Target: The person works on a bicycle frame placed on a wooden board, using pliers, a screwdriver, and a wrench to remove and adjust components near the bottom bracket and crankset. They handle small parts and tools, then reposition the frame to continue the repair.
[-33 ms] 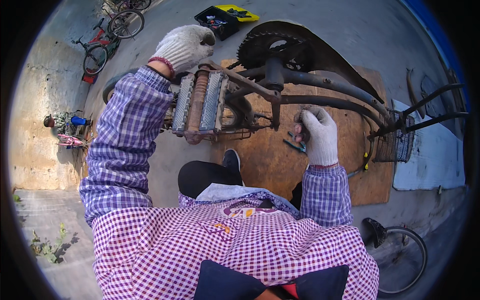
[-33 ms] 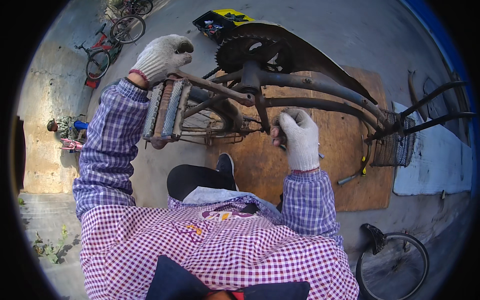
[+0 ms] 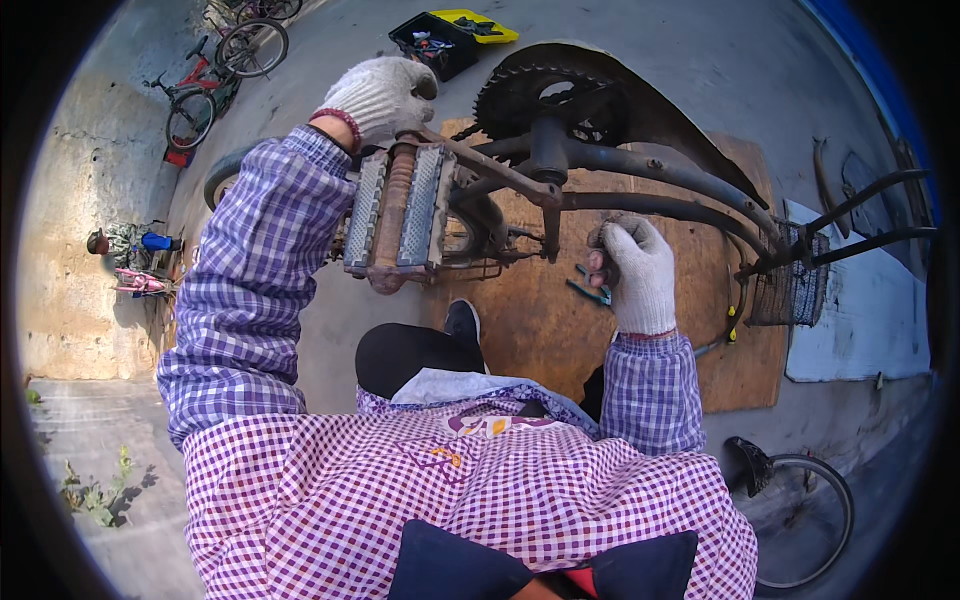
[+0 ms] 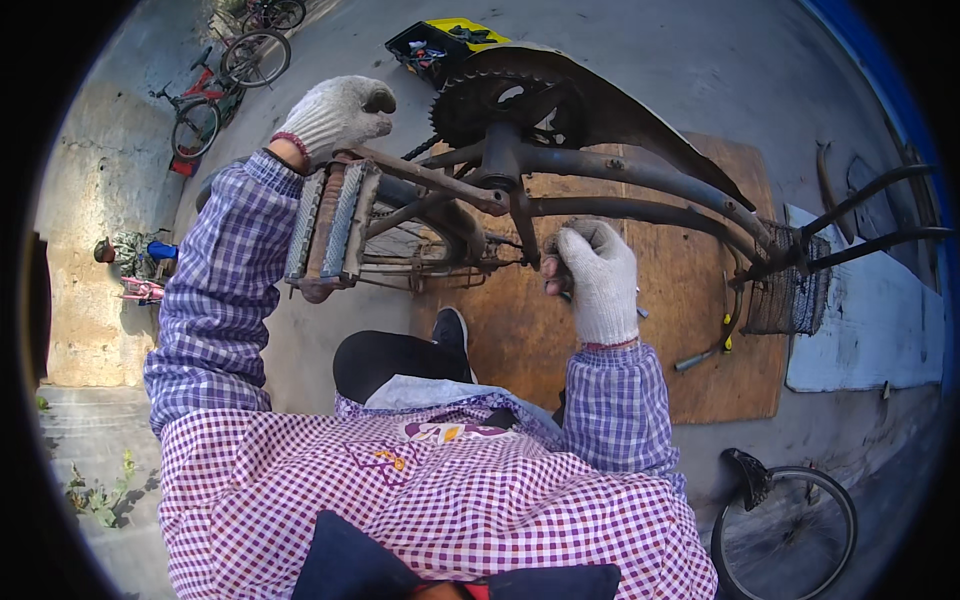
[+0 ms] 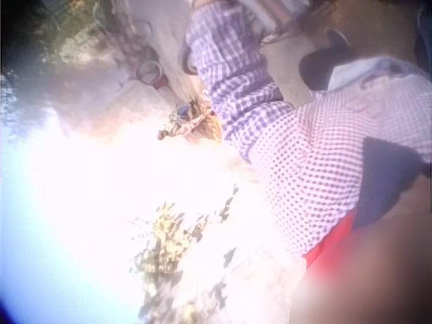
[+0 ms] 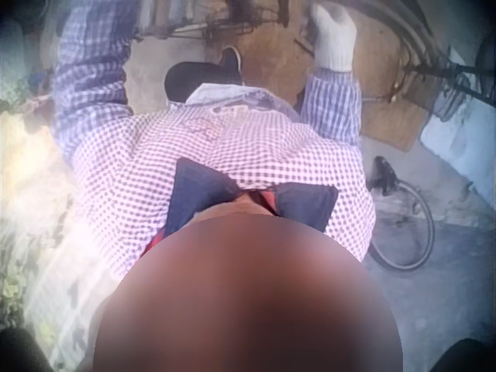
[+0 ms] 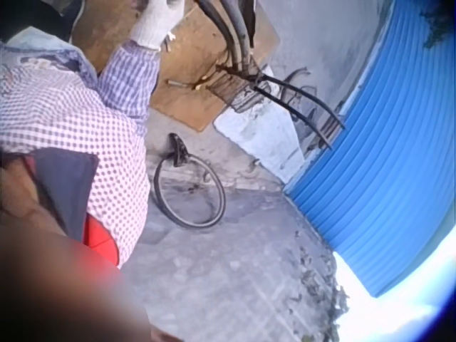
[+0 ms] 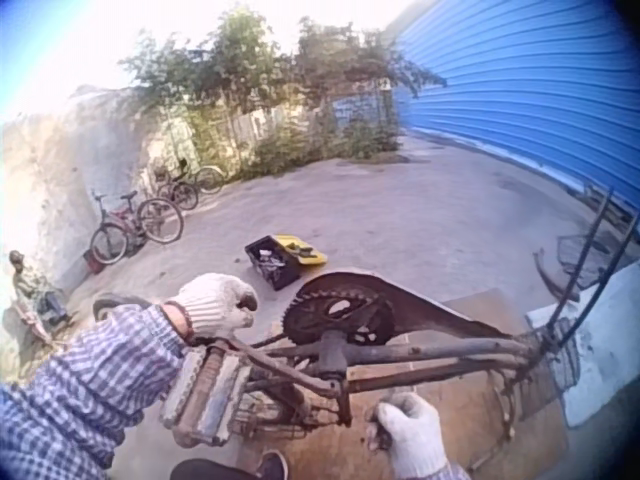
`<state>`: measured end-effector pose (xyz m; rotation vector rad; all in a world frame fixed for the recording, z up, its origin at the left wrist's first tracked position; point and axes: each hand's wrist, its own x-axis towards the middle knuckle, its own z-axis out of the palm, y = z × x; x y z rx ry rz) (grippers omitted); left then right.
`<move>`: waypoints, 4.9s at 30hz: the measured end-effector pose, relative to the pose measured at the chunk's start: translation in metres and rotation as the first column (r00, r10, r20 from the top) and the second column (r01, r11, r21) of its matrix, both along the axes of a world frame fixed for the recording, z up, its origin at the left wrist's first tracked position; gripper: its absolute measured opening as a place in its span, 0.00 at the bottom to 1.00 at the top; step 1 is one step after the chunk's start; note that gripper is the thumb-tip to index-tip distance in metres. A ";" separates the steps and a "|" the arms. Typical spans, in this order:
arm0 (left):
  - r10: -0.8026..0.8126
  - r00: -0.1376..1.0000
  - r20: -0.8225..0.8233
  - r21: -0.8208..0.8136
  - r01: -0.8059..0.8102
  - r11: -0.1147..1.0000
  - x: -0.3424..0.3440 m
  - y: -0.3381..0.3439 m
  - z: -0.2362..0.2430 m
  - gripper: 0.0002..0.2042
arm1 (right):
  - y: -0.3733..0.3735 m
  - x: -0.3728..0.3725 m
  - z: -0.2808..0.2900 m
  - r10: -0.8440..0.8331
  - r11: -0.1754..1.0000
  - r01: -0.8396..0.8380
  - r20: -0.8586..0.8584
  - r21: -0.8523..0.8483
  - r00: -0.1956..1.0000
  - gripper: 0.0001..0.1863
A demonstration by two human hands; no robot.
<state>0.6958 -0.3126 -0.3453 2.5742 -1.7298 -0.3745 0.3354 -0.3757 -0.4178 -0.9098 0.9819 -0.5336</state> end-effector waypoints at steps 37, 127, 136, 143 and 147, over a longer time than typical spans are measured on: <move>-0.153 0.986 -0.074 0.061 0.157 0.986 0.059 -0.023 -0.034 0.13 | 0.029 0.113 0.026 0.519 0.794 -0.350 0.253 -0.497 0.816 0.14; 0.006 0.707 -0.708 -0.031 -0.040 0.999 0.077 -0.020 0.019 0.24 | 0.067 0.185 0.089 0.744 0.257 -0.303 -0.012 -0.918 0.668 0.12; -0.042 0.735 -0.677 -0.071 -0.009 0.997 0.059 -0.031 0.031 0.25 | 0.065 0.182 0.087 0.738 0.263 -0.262 0.019 -0.929 0.674 0.10; 0.004 0.712 -0.703 -0.104 -0.108 0.989 0.043 -0.036 0.034 0.22 | 0.061 0.173 0.087 0.746 0.270 -0.268 0.025 -0.925 0.666 0.11; -0.012 0.763 -0.646 -0.158 -0.118 0.980 0.031 -0.038 0.039 0.20 | 0.059 0.168 0.089 0.728 0.191 -0.220 -0.012 -0.957 0.685 0.16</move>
